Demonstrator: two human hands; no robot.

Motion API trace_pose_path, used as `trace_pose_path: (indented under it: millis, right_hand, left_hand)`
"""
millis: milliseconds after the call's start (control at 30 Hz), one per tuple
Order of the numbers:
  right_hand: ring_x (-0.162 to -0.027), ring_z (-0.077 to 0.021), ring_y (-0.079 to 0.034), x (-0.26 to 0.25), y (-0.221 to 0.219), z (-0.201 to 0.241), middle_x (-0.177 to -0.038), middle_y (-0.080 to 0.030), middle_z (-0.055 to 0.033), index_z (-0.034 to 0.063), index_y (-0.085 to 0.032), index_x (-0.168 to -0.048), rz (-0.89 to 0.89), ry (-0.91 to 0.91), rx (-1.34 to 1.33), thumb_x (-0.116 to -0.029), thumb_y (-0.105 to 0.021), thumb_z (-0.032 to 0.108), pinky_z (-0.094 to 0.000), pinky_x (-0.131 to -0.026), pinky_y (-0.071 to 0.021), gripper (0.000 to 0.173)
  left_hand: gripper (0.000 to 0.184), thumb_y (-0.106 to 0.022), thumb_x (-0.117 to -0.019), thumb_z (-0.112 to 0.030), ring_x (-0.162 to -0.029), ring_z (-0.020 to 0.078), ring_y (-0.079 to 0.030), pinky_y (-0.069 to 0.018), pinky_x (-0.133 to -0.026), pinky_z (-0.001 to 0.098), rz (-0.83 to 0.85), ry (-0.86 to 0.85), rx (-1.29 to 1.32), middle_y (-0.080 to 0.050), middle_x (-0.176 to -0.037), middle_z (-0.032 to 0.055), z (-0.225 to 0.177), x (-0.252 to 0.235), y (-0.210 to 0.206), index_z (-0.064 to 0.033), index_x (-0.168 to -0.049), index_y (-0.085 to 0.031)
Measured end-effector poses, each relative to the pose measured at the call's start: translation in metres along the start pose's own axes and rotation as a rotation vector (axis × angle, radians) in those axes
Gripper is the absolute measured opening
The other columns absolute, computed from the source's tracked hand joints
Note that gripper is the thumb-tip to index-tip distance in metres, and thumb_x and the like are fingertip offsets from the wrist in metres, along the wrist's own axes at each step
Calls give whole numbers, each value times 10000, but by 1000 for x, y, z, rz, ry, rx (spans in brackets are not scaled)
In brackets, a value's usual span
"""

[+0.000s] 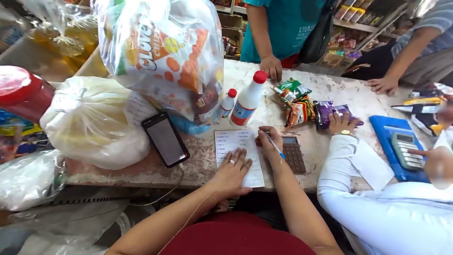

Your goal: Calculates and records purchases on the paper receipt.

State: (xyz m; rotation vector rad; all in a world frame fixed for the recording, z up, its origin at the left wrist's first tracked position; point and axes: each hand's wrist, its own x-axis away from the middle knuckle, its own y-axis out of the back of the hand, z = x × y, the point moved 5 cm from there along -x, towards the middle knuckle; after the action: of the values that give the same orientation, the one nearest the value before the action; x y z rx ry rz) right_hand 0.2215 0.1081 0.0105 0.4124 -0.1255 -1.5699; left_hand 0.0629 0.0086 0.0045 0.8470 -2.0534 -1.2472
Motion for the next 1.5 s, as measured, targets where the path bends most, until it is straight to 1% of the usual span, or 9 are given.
trace_pose_path:
  millis: [100,233,300,400,567,733,900,1300,1500]
  right_hand:
    - [-665,-69,-645,0,-2,2,-866,-667,-64,7,-616,-1224,29,3,-22,-1051,-569,162,-251,-652,-586,237]
    - [-657,-66,-657,-2,-1,-1,-858,-671,-46,18,-608,-1232,9,-28,-73,-1047,-580,142,-253,-649,-597,225]
    - [-665,-65,-653,-4,0,-4,-896,-666,-52,7,-603,-1234,-10,-8,-67,-1046,-563,128,-258,-650,-601,227]
    - [-697,-72,-640,-6,1,-6,-979,-657,-68,-3,-591,-1260,-44,-1,-42,-1042,-557,137,-258,-664,-588,261]
    - [-678,-83,-639,-7,0,-8,-983,-650,-50,30,-573,-1281,-67,-54,-57,-1061,-519,185,-267,-628,-587,274]
    - [-664,-67,-643,-8,1,-6,-980,-656,-14,27,-567,-1252,-83,12,-99,-1082,-449,238,-251,-616,-588,295]
    - [-662,-65,-646,-9,3,-8,-969,-658,-9,28,-568,-1235,-99,5,-112,-1098,-412,229,-236,-605,-585,289]
    - [-647,-77,-646,-9,3,-9,-950,-655,-17,39,-588,-1210,-124,-39,-139,-1098,-421,221,-236,-599,-587,272]
    - [-644,-75,-652,-10,5,-13,-913,-658,-13,20,-573,-1240,-110,-30,-130,-1055,-520,190,-237,-601,-592,257]
  left_hand:
    - [915,-523,-931,-646,-1581,384,-108,-104,-1251,588,4,10,6,-152,-1695,228,1,3,-1,-85,-1614,-286]
    - [917,-543,-918,-598,-1584,382,-86,-90,-1249,594,6,30,14,-131,-1699,227,0,3,-3,-85,-1623,-257]
    - [948,-560,-902,-625,-1583,383,-95,-91,-1251,591,-21,21,15,-139,-1697,228,0,3,-5,-83,-1620,-261]
    - [1084,-648,-835,-703,-1585,387,-69,-65,-1258,584,-3,14,32,-105,-1701,233,0,3,-5,-86,-1626,-237]
    - [1061,-746,-818,-582,-1581,384,-104,-118,-1246,588,-30,48,25,-118,-1702,223,-3,4,-4,-106,-1623,-247]
    - [1066,-800,-787,-526,-1573,408,-124,-127,-1244,596,-74,54,67,-131,-1693,243,-5,5,-6,-95,-1612,-279]
    - [1046,-781,-800,-543,-1560,428,-157,-136,-1249,574,-89,51,62,-139,-1676,284,-5,7,-4,-115,-1615,-284]
    - [1033,-763,-818,-551,-1560,428,-157,-137,-1250,568,-76,47,57,-130,-1677,286,-5,8,-3,-108,-1615,-278]
    - [1022,-759,-822,-551,-1559,425,-165,-144,-1249,566,-88,45,47,-136,-1679,279,-4,7,-5,-109,-1613,-286]
